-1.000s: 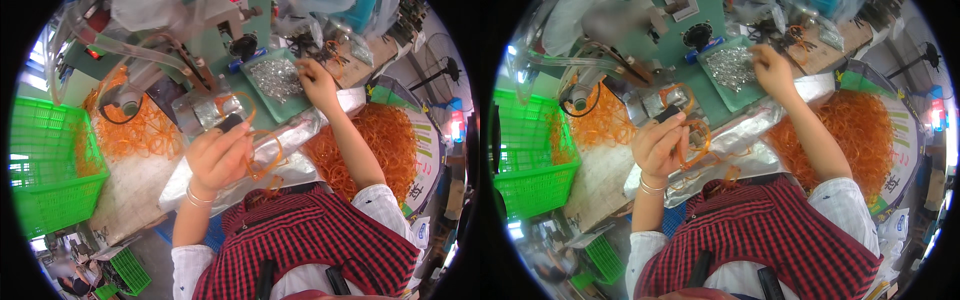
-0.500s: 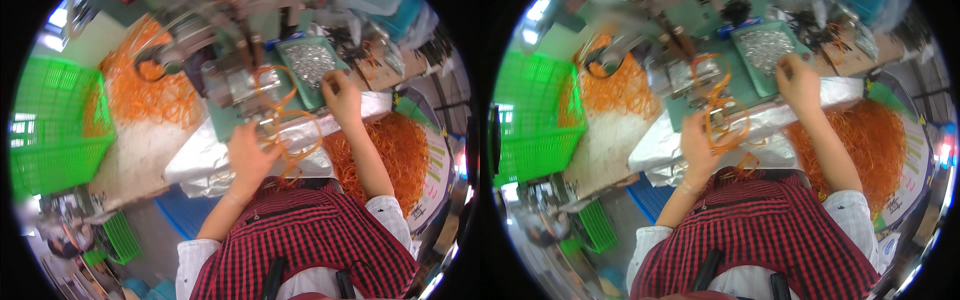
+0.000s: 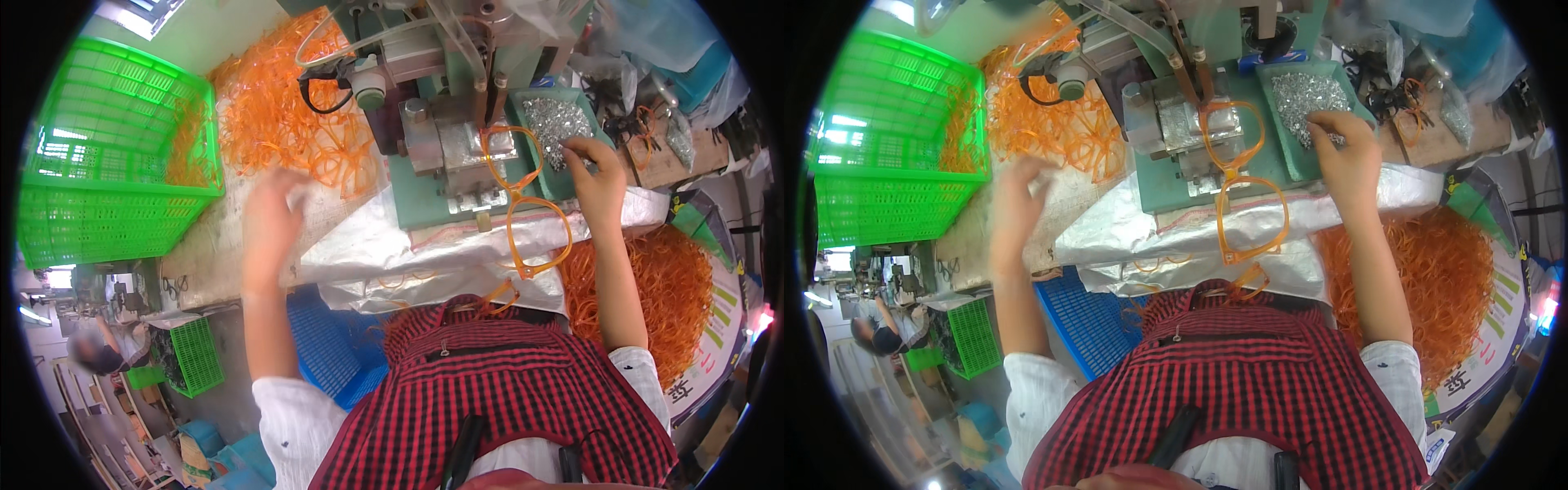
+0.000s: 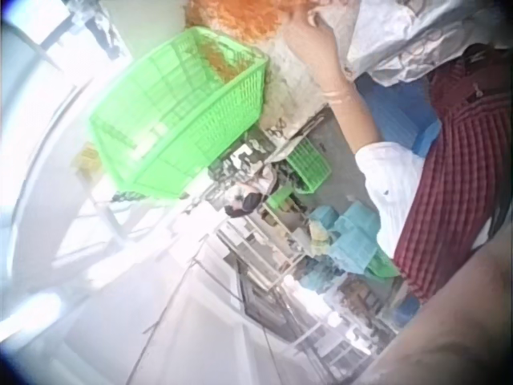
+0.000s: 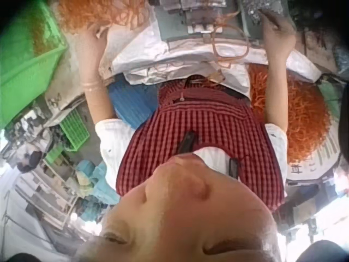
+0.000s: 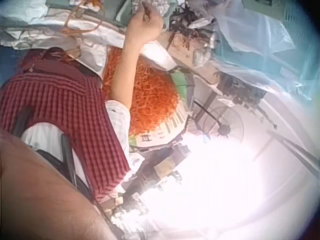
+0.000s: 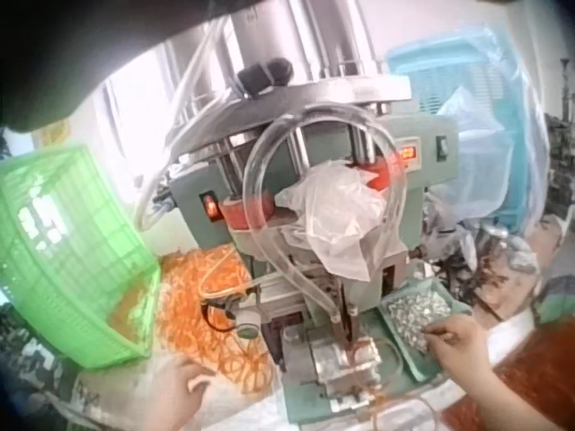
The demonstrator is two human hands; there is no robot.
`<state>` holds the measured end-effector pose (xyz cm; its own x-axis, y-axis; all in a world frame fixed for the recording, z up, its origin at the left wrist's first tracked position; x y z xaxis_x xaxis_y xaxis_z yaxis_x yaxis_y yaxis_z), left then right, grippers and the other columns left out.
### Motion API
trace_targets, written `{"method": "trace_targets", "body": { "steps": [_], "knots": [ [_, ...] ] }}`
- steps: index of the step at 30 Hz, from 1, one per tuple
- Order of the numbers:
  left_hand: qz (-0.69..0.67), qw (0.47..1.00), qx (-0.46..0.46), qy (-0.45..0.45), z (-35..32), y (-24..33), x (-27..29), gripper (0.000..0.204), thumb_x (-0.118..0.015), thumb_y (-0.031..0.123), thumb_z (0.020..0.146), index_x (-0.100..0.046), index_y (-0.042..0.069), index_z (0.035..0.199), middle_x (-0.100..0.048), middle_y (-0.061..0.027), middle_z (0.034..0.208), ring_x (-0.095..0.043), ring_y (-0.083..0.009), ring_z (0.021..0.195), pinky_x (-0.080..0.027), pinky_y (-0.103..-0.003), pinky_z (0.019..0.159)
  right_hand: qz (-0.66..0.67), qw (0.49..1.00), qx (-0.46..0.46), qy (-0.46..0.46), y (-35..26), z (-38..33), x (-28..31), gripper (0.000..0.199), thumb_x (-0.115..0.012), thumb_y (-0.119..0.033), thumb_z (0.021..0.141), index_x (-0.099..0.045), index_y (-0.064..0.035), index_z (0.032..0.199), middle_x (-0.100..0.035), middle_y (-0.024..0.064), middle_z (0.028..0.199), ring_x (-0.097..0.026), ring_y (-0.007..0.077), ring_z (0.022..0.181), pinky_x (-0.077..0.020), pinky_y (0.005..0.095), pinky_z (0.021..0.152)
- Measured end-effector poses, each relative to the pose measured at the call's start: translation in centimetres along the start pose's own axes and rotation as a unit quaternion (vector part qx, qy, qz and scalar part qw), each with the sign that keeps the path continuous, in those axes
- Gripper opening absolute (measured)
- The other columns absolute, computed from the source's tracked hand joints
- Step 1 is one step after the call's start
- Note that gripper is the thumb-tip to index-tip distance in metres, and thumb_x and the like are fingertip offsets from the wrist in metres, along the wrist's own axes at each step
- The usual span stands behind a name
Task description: The person repeatedly picks up orange cable loops and small metallic connectors, inserts the connectors into the cable ends, and places the finished assemblies into a green basket. The process is continuous and repetitive throughout the clip.
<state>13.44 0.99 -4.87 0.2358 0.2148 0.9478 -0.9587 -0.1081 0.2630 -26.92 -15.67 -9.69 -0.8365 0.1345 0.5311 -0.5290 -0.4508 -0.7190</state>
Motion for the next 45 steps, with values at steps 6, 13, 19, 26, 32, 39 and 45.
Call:
{"method": "trace_targets", "body": {
  "steps": [6,13,19,26,32,39,45],
  "knots": [
    [0.080,0.900,0.389,0.179,4.0,-13.3,-5.4,0.026,-0.074,0.028,0.082,-0.075,0.006,0.095,-0.073,-0.0158,0.090,-0.070,-0.0351,0.085,-0.053,-0.043,0.075,-0.007,0.998,-0.065,-0.001,1.6,0.0,0.7,0.016,-0.072,-0.007,0.081,-0.073,-0.0024,0.097,-0.072,0.0096,0.095,-0.066,0.0200,0.086,-0.0506,0.0310,0.081],
    [-0.077,0.922,0.269,0.268,1.5,-14.6,-9.1,0.028,-0.073,0.031,0.087,-0.073,0.003,0.089,-0.071,-0.0103,0.079,-0.068,-0.0201,0.071,-0.052,-0.036,0.067,0.069,0.994,-0.089,-0.004,-1.7,-2.3,4.8,0.013,-0.071,-0.005,0.080,-0.074,-0.0016,0.092,-0.072,0.0066,0.093,-0.066,0.0156,0.088,-0.0496,0.0285,0.082],
    [-0.414,0.842,0.170,0.300,2.1,-6.3,-6.8,0.014,-0.061,0.014,0.099,-0.061,0.000,0.097,-0.065,-0.0052,0.081,-0.061,-0.0117,0.068,-0.049,-0.024,0.060,0.223,0.963,-0.031,-0.151,-9.7,4.7,-1.6,0.034,-0.072,-0.006,0.076,-0.066,-0.0010,0.109,-0.072,0.0059,0.089,-0.065,0.0137,0.083,-0.0496,0.0270,0.080],
    [-0.601,0.714,0.099,0.347,0.4,3.7,-5.0,0.012,-0.061,0.007,0.096,-0.055,0.002,0.105,-0.064,-0.0113,0.091,-0.062,-0.0187,0.077,-0.054,-0.032,0.071,0.336,0.924,-0.107,-0.148,-9.7,3.7,-4.9,0.047,-0.071,-0.005,0.075,-0.059,-0.0008,0.120,-0.070,0.0037,0.081,-0.065,0.0098,0.081,-0.0478,0.0246,0.076],
    [-0.498,0.771,-0.236,0.320,1.9,15.3,5.9,0.010,-0.051,0.001,0.096,-0.052,0.006,0.106,-0.059,-0.0122,0.105,-0.058,-0.0201,0.098,-0.055,-0.039,0.076,0.421,0.882,-0.141,-0.158,-10.7,3.2,-5.4,0.046,-0.072,-0.004,0.077,-0.058,-0.0008,0.120,-0.063,-0.0010,0.081,-0.058,0.0077,0.075,-0.0448,0.0238,0.071],
    [-0.626,0.687,-0.022,0.367,-0.4,9.0,-2.0,0.008,-0.054,0.008,0.100,-0.053,0.006,0.108,-0.064,-0.0126,0.101,-0.060,-0.0206,0.092,-0.051,-0.041,0.079,0.322,0.943,0.011,-0.086,-11.0,2.3,-5.5,0.035,-0.065,-0.005,0.082,-0.059,-0.0020,0.115,-0.065,0.0055,0.085,-0.062,0.0147,0.084,-0.0481,0.0292,0.080],
    [-0.563,0.726,-0.105,0.381,0.8,10.1,1.8,0.010,-0.054,0.008,0.100,-0.054,0.006,0.110,-0.066,-0.0139,0.102,-0.061,-0.0204,0.094,-0.052,-0.040,0.080,0.342,0.935,-0.055,-0.074,-10.3,1.8,-5.7,0.037,-0.068,-0.005,0.085,-0.055,-0.0026,0.119,-0.069,0.0047,0.086,-0.063,0.0127,0.083,-0.0489,0.0292,0.081]
  ]
}}
Point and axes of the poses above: each hand's wrist, its own z-axis towards the middle knuckle, its own x-axis out of the back of the hand, y = z × x, the point moved 5 cm from there along z, towards the middle knuckle
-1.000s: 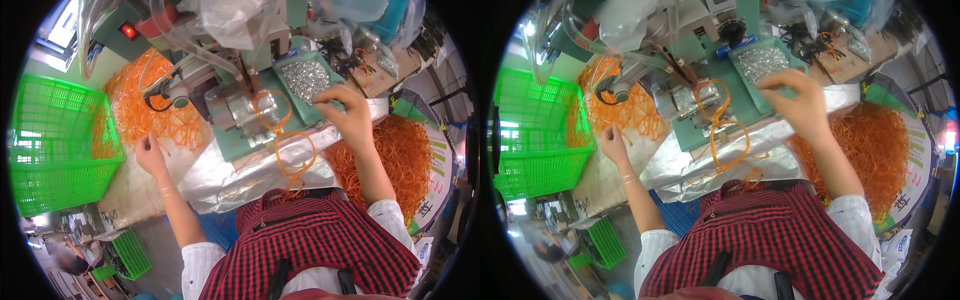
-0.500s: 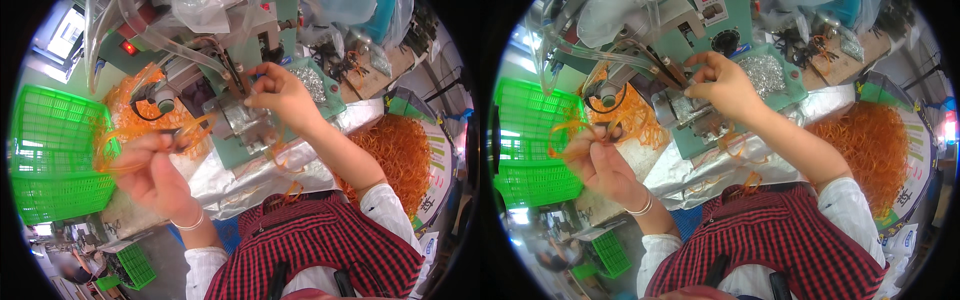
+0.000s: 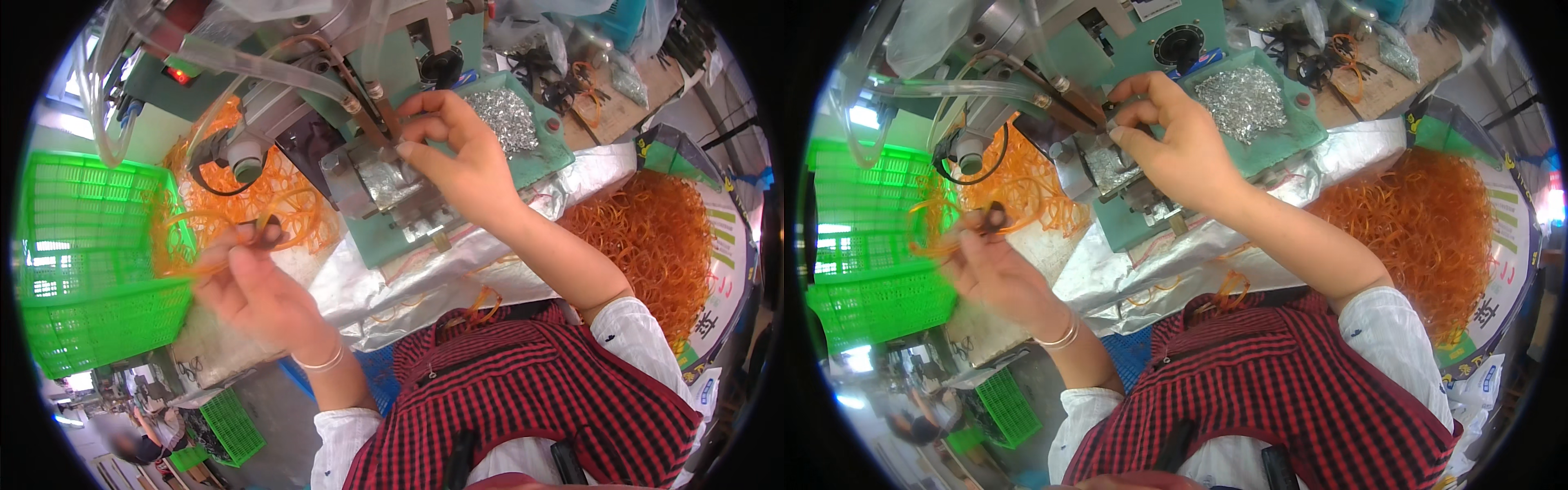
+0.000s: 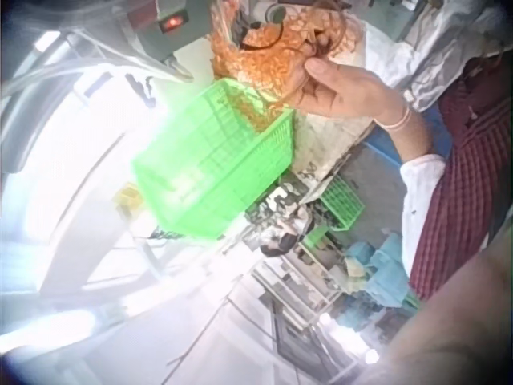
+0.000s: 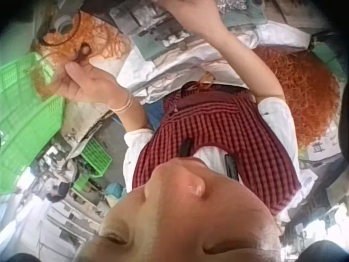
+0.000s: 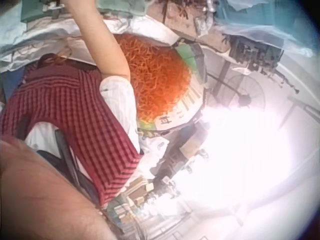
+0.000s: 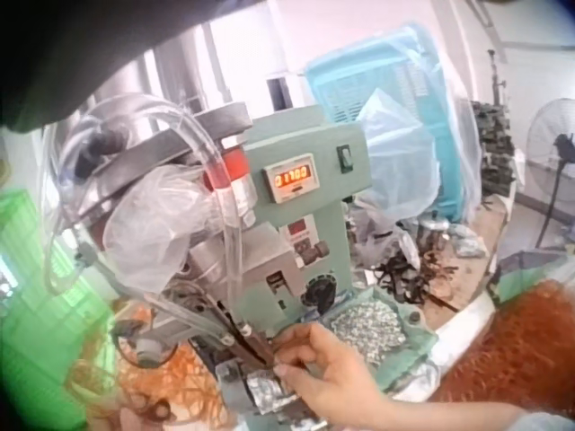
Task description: The person repeatedly picks up orange cable loops and small metallic connectors, inserts the connectors into the cable ends, and places the finished assemblies into a green basket. The process is continuous and repetitive throughout the clip.
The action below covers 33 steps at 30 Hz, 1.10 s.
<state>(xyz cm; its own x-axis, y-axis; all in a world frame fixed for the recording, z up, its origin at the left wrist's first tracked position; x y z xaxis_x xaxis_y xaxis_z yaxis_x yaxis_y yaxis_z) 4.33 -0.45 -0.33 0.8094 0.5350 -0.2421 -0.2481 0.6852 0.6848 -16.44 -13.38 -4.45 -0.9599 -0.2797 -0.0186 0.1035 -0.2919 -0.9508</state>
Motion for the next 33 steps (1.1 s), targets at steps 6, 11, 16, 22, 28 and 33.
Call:
{"method": "trace_targets", "body": {
  "steps": [6,11,16,22,28,33],
  "knots": [
    [0.095,0.987,-0.124,-0.033,3.2,1.4,-3.9,0.014,-0.055,0.001,0.098,-0.051,0.001,0.111,-0.063,-0.0156,0.103,-0.064,-0.0241,0.093,-0.060,-0.038,0.075,0.165,0.985,-0.047,0.015,0.3,-0.3,-0.8,0.040,-0.068,-0.003,0.087,-0.052,-0.0003,0.123,-0.070,0.0046,0.089,-0.063,0.0106,0.086,-0.0494,0.0271,0.081],
    [0.064,0.990,-0.119,-0.029,3.4,1.0,-4.8,0.013,-0.055,0.000,0.099,-0.050,-0.001,0.111,-0.063,-0.0182,0.101,-0.066,-0.0246,0.089,-0.061,-0.039,0.076,0.117,0.993,0.002,0.030,-0.2,-0.1,-0.5,0.044,-0.068,-0.003,0.087,-0.051,0.0014,0.127,-0.072,0.0077,0.097,-0.063,0.0080,0.089,-0.0493,0.0231,0.079],
    [0.013,0.993,-0.064,-0.095,1.8,2.2,-5.0,0.013,-0.054,-0.003,0.095,-0.050,-0.003,0.107,-0.065,-0.0187,0.092,-0.067,-0.0299,0.080,-0.060,-0.040,0.070,0.072,0.995,-0.073,-0.012,-4.7,-2.9,-0.7,0.055,-0.059,0.002,0.088,-0.044,0.0004,0.141,-0.066,0.0142,0.119,-0.063,0.0178,0.108,-0.0458,0.0292,0.097],
    [0.199,0.865,-0.329,-0.322,-5.4,1.0,-7.7,0.026,-0.078,-0.001,0.072,-0.066,0.008,0.093,-0.073,-0.0109,0.109,-0.065,-0.0226,0.071,-0.052,-0.030,0.057,-0.150,0.988,0.010,-0.040,-1.0,0.3,4.8,0.046,-0.059,-0.002,0.085,-0.057,-0.0031,0.132,-0.067,0.0167,0.117,-0.065,0.0271,0.113,-0.0503,0.0354,0.094],
    [0.223,0.834,-0.357,-0.356,-5.8,0.5,-9.4,0.028,-0.079,-0.001,0.071,-0.065,0.006,0.094,-0.074,-0.0093,0.109,-0.065,-0.0245,0.079,-0.053,-0.030,0.059,-0.217,0.955,0.049,0.195,6.7,1.1,15.6,0.038,-0.062,-0.004,0.090,-0.059,-0.0055,0.127,-0.069,0.0085,0.108,-0.064,0.0146,0.094,-0.0505,0.0294,0.084],
    [0.213,0.838,-0.384,-0.323,-6.0,-0.7,-9.3,0.031,-0.079,-0.002,0.072,-0.063,0.008,0.096,-0.074,-0.0101,0.109,-0.063,-0.0241,0.072,-0.051,-0.031,0.055,-0.419,0.907,-0.023,0.042,4.4,-4.4,12.0,0.011,-0.072,-0.010,0.081,-0.071,-0.0049,0.091,-0.068,0.0087,0.091,-0.064,0.0261,0.092,-0.0500,0.0357,0.080]
  ]
}}
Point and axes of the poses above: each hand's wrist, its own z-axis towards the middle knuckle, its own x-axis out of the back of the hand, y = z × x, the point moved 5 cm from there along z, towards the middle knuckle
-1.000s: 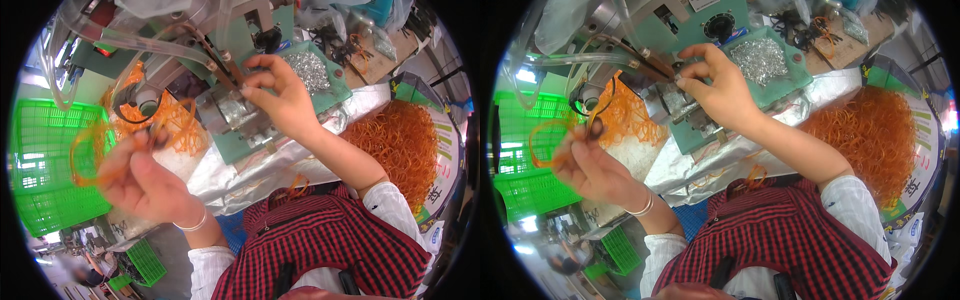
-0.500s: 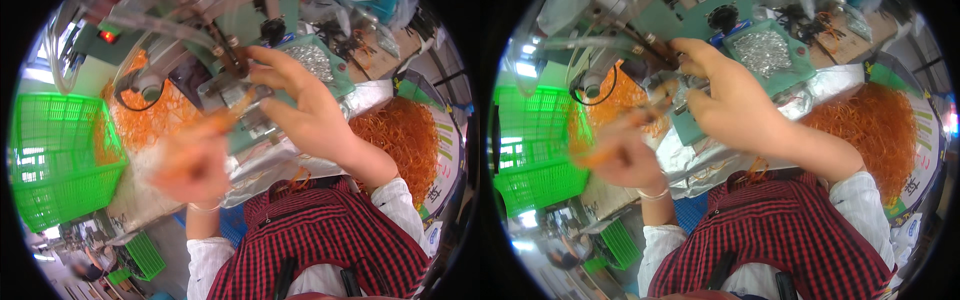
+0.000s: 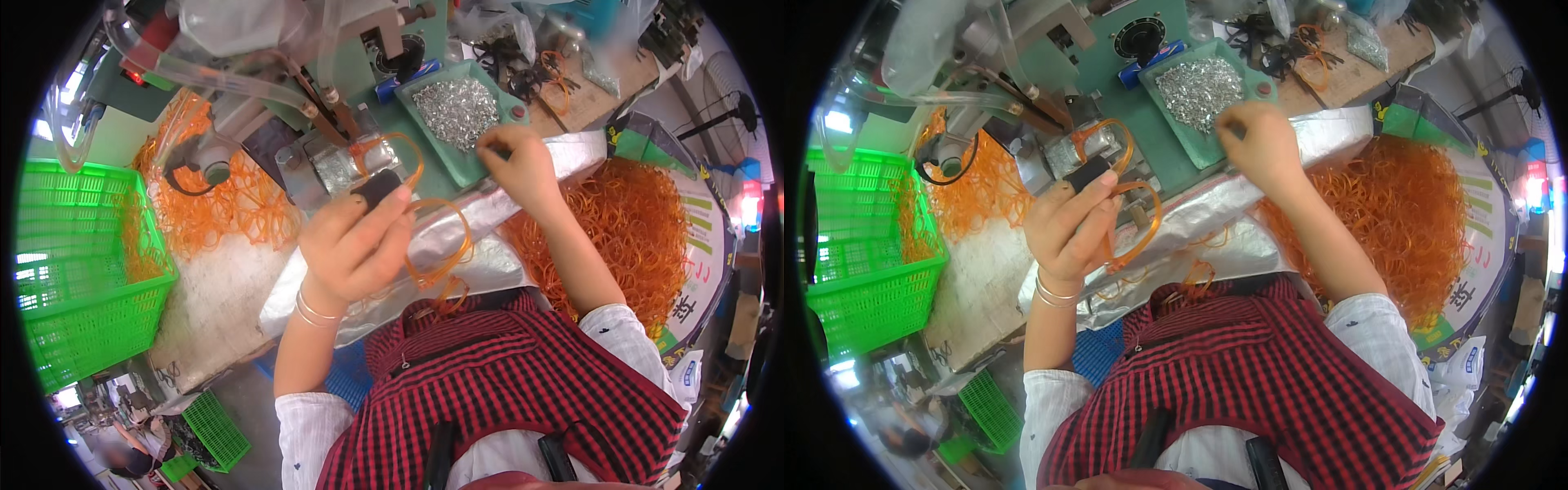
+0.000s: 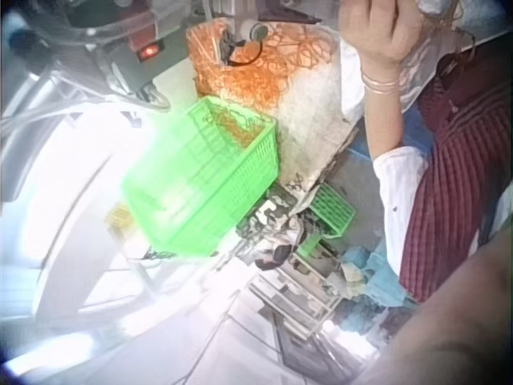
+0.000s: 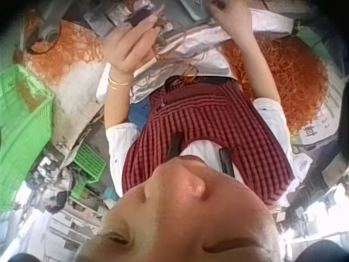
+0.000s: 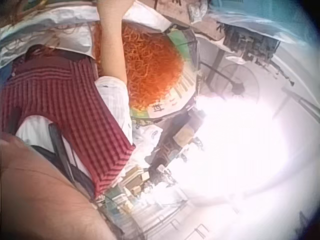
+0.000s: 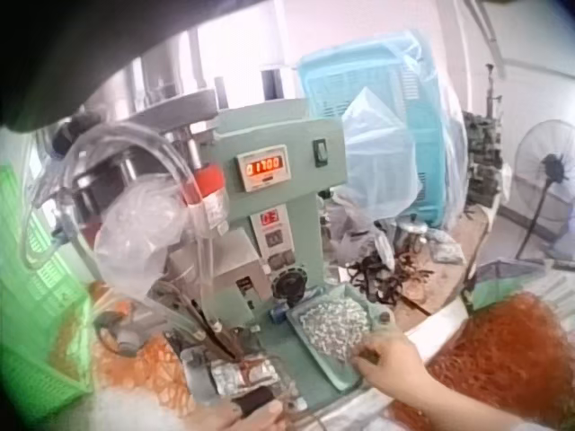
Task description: The person repeatedly picks up orange cable loops and small metallic connectors, inserts the connectors into the cable ends, and places the finished assemblies into a green basket. The process is continuous and repetitive throughout the clip.
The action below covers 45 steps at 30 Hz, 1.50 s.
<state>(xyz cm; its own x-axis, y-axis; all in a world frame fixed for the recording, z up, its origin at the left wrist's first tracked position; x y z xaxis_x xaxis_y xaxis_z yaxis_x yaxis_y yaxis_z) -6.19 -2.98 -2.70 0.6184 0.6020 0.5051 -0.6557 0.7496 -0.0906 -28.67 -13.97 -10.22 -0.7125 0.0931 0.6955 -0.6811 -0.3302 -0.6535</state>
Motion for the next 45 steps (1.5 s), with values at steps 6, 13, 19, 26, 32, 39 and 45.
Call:
{"method": "trace_targets", "body": {
  "steps": [6,13,19,26,32,39,45],
  "knots": [
    [-0.053,0.994,0.097,-0.024,-1.2,0.7,-0.1,0.032,-0.075,-0.004,0.075,-0.063,0.008,0.103,-0.073,-0.0117,0.111,-0.066,-0.0243,0.074,-0.051,-0.035,0.061,-0.150,0.985,0.078,0.035,-0.6,1.2,-2.1,0.004,-0.070,-0.010,0.075,-0.070,-0.0062,0.077,-0.066,0.0127,0.086,-0.063,0.0336,0.090,-0.0505,0.0443,0.081],
    [0.146,0.943,0.295,0.046,-8.2,1.8,4.5,0.028,-0.073,0.006,0.082,-0.064,0.008,0.109,-0.067,-0.0154,0.117,-0.065,-0.0309,0.106,-0.050,-0.040,0.082,-0.060,0.995,0.032,0.070,-0.6,4.4,-1.6,0.011,-0.067,-0.015,0.085,-0.070,-0.0066,0.092,-0.071,0.0137,0.088,-0.069,0.0301,0.083,-0.0524,0.0399,0.073],
    [0.422,0.717,0.531,-0.160,-16.5,-12.3,9.9,0.020,-0.075,0.024,0.082,-0.075,0.004,0.084,-0.065,-0.0156,0.101,-0.060,-0.0329,0.095,-0.048,-0.043,0.085,0.096,0.991,0.064,0.061,-2.4,4.6,-2.3,0.017,-0.068,-0.007,0.085,-0.073,-0.0037,0.101,-0.073,0.0129,0.094,-0.070,0.0241,0.087,-0.0525,0.0336,0.080],
    [0.218,0.712,0.649,-0.158,-17.5,-17.7,14.5,0.023,-0.073,0.024,0.077,-0.077,0.002,0.078,-0.070,-0.0180,0.073,-0.068,-0.0332,0.073,-0.054,-0.042,0.069,0.142,0.988,-0.023,0.049,-0.9,3.6,-1.7,0.017,-0.070,-0.007,0.084,-0.073,-0.0014,0.100,-0.074,0.0098,0.094,-0.070,0.0176,0.087,-0.0519,0.0294,0.080],
    [0.226,0.776,0.534,-0.247,-18.4,-21.8,7.9,0.024,-0.074,0.023,0.079,-0.075,0.000,0.081,-0.067,-0.0136,0.065,-0.064,-0.0212,0.058,-0.050,-0.037,0.059,0.180,0.983,-0.028,0.024,-2.5,4.6,-2.9,0.017,-0.069,-0.009,0.085,-0.074,-0.0014,0.100,-0.073,0.0076,0.093,-0.067,0.0141,0.086,-0.0504,0.0270,0.081],
    [0.000,0.608,0.774,-0.174,-25.8,-20.2,15.6,0.022,-0.070,0.025,0.086,-0.072,0.003,0.085,-0.065,-0.0075,0.066,-0.060,-0.0160,0.059,-0.048,-0.031,0.055,0.231,0.970,-0.070,-0.019,-0.3,0.5,1.8,0.018,-0.071,-0.003,0.082,-0.073,-0.0027,0.100,-0.072,0.0041,0.094,-0.064,0.0115,0.087,-0.0502,0.0269,0.082],
    [-0.283,0.562,0.775,0.052,-22.3,-17.4,16.0,0.010,-0.060,0.015,0.097,-0.059,0.006,0.101,-0.065,-0.0075,0.087,-0.065,-0.0194,0.075,-0.052,-0.030,0.062,0.273,0.950,0.047,-0.147,-11.7,6.0,-0.7,0.036,-0.073,-0.002,0.076,-0.062,0.0036,0.109,-0.066,0.0051,0.100,-0.061,0.0107,0.088,-0.0488,0.0243,0.079]
  ]
}}
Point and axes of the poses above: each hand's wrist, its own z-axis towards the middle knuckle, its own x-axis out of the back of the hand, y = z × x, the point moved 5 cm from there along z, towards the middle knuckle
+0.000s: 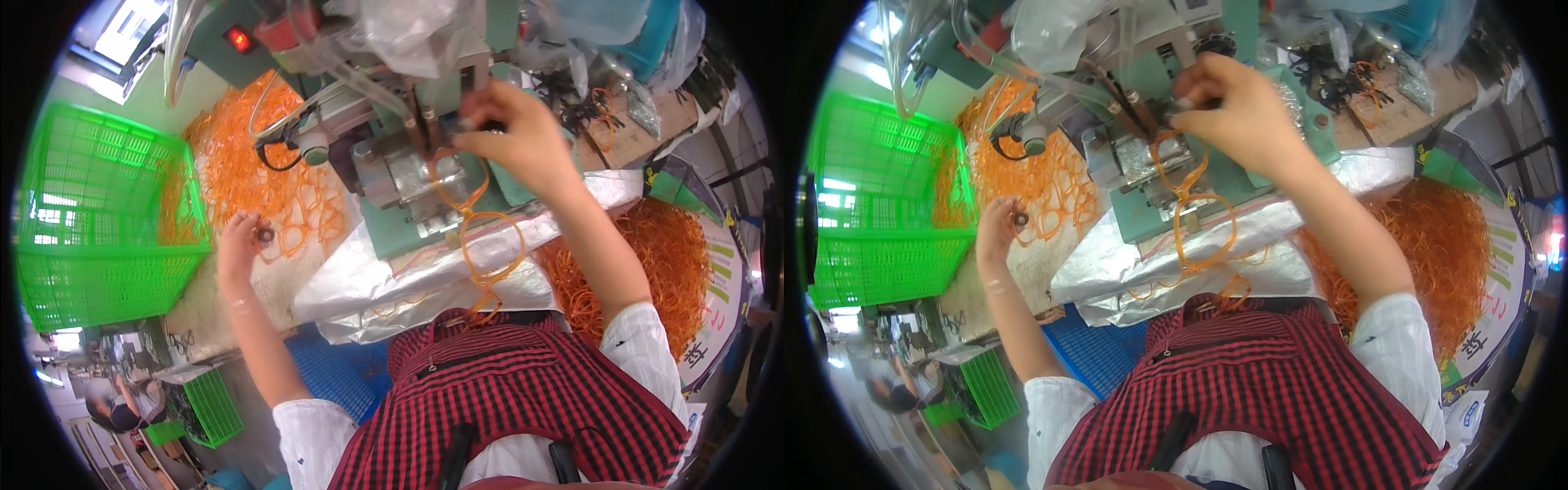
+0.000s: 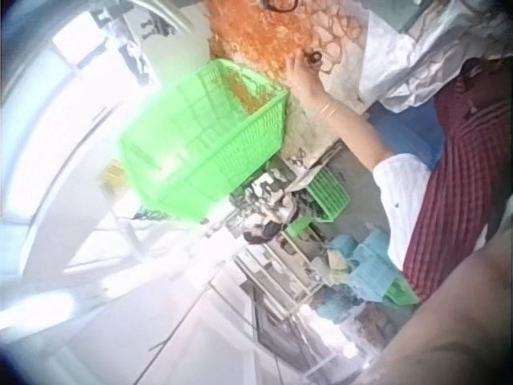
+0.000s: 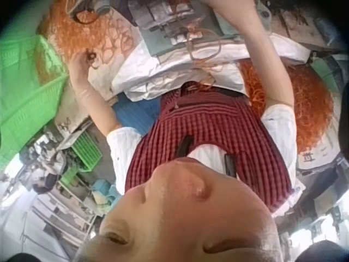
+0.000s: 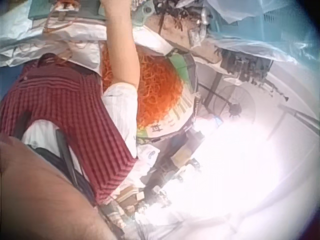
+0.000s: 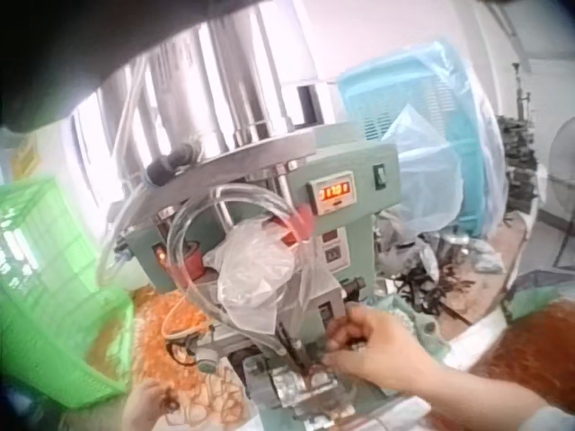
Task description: The person repeatedly picks up orange cable loops and small metallic connectors, inserts the connectors into the cable ends, and places the finished assemblies into a green basket. The process is continuous and repetitive throughout the clip.
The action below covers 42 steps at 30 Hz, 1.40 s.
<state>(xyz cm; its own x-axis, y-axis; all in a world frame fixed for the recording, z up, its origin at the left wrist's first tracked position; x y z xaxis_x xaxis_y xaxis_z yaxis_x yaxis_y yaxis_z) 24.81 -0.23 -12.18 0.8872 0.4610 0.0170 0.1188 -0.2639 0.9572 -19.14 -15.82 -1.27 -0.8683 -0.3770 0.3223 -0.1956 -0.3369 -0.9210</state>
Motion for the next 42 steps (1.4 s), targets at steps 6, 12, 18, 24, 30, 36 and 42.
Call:
{"method": "trace_targets", "body": {
  "steps": [6,12,18,24,30,36,42],
  "knots": [
    [-0.148,0.968,-0.155,0.130,-5.8,-3.3,-9.2,0.009,-0.057,0.007,0.098,-0.057,0.003,0.106,-0.066,-0.0104,0.089,-0.066,-0.0222,0.083,-0.057,-0.037,0.076,0.149,0.987,-0.023,0.060,1.7,-0.4,-2.5,0.050,-0.075,-0.005,0.074,-0.057,0.0039,0.120,-0.067,0.0031,0.082,-0.063,0.0113,0.078,-0.0488,0.0260,0.072],
    [-0.103,0.845,-0.522,0.061,-12.6,10.8,-18.4,0.016,-0.061,-0.004,0.093,-0.057,0.001,0.107,-0.068,-0.0145,0.096,-0.066,-0.0211,0.087,-0.057,-0.036,0.084,0.251,0.965,-0.066,0.026,0.6,-0.2,-3.1,0.046,-0.073,-0.002,0.076,-0.059,0.0012,0.120,-0.066,0.0024,0.084,-0.062,0.0092,0.074,-0.0478,0.0242,0.069],
    [-0.042,0.805,-0.590,0.045,-11.9,13.4,-20.8,0.021,-0.066,-0.009,0.087,-0.059,0.000,0.105,-0.070,-0.0144,0.096,-0.067,-0.0221,0.087,-0.056,-0.035,0.082,0.260,0.959,-0.084,0.073,-0.8,-2.9,-3.7,0.043,-0.065,-0.001,0.082,-0.060,-0.0011,0.125,-0.070,0.0075,0.098,-0.066,0.0136,0.086,-0.0505,0.0258,0.078],
    [0.223,0.671,-0.701,-0.091,-15.8,8.8,-25.9,0.025,-0.075,-0.003,0.077,-0.064,0.006,0.098,-0.074,-0.0148,0.098,-0.065,-0.0215,0.072,-0.052,-0.029,0.064,-0.135,0.987,-0.035,0.081,8.8,-5.7,2.7,0.031,-0.057,0.001,0.085,-0.070,-0.0049,0.112,-0.073,0.0140,0.105,-0.070,0.0269,0.102,-0.0532,0.0335,0.090],
    [0.274,0.579,-0.767,-0.044,-14.4,6.8,-28.5,0.023,-0.076,0.002,0.069,-0.067,0.010,0.089,-0.073,-0.0026,0.104,-0.059,-0.0205,0.069,-0.050,-0.028,0.054,-0.137,0.970,0.051,0.195,8.9,-4.7,7.0,0.026,-0.058,0.000,0.085,-0.070,-0.0061,0.106,-0.072,0.0117,0.104,-0.070,0.0271,0.098,-0.0538,0.0354,0.086],
    [0.261,0.612,-0.745,-0.056,-13.9,6.5,-28.5,0.030,-0.080,0.005,0.076,-0.061,0.012,0.099,-0.074,-0.0049,0.103,-0.057,-0.0213,0.059,-0.045,-0.029,0.052,-0.241,0.961,-0.055,0.121,10.8,-6.5,6.1,0.014,-0.071,-0.009,0.077,-0.072,-0.0074,0.091,-0.069,0.0107,0.093,-0.064,0.0284,0.089,-0.0510,0.0380,0.083],
    [0.244,0.646,-0.721,-0.051,-14.4,5.3,-28.2,0.030,-0.078,0.002,0.075,-0.063,0.008,0.100,-0.073,-0.0094,0.107,-0.062,-0.0215,0.066,-0.047,-0.031,0.056,-0.421,0.897,0.005,0.135,9.9,-6.1,4.2,0.008,-0.075,-0.013,0.076,-0.071,-0.0075,0.080,-0.066,0.0113,0.090,-0.062,0.0322,0.096,-0.0487,0.0435,0.085]
  ]
}}
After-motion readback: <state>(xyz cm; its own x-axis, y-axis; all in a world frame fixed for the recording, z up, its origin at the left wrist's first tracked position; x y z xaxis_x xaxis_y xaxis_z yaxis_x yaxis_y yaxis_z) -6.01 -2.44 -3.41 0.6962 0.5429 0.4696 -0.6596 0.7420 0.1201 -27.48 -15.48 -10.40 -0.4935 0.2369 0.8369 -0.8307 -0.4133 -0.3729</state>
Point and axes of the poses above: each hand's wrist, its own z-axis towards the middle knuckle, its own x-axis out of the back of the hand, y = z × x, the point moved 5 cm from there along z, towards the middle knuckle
